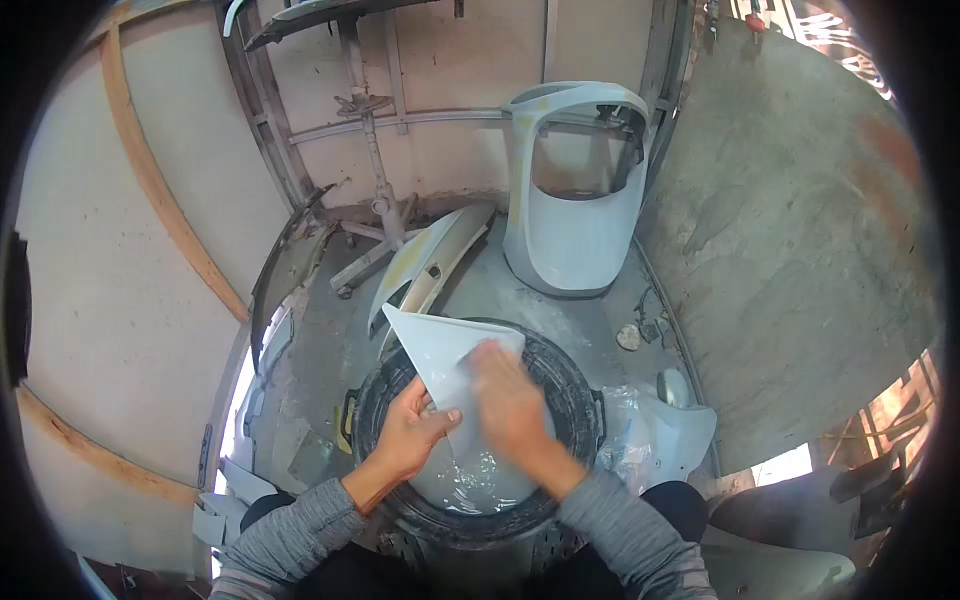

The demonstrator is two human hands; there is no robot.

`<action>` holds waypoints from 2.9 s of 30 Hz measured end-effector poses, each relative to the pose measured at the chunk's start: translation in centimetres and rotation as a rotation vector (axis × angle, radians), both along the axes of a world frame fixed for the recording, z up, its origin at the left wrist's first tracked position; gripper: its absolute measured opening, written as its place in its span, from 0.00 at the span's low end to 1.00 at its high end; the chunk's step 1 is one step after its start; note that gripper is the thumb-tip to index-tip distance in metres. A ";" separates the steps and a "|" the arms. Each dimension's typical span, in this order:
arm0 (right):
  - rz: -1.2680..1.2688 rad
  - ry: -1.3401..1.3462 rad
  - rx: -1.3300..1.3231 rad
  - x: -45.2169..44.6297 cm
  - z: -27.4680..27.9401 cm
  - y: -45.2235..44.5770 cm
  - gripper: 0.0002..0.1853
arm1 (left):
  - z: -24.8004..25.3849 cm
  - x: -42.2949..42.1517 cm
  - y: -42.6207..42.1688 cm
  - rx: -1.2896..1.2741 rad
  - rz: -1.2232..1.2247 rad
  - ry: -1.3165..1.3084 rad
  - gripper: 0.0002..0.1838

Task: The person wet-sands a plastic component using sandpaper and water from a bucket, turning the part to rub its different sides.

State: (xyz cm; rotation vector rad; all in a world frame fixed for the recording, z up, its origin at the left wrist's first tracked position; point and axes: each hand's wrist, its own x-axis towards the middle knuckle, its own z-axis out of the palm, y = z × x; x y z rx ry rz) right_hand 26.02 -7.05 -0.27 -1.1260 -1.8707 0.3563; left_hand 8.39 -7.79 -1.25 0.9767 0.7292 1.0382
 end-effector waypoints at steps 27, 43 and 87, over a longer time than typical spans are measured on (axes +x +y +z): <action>0.027 -0.110 0.154 -0.4 0.0 -1.4 0.19 | 0.1 0.7 -0.5 0.017 -0.057 0.103 0.33; 0.181 -0.191 0.122 1.0 -0.1 -1.4 0.22 | 0.7 -1.3 0.6 0.007 -0.182 0.130 0.34; -0.359 0.049 -0.309 2.6 -0.7 0.8 0.13 | -1.2 -0.7 1.8 -0.405 0.273 -0.154 0.26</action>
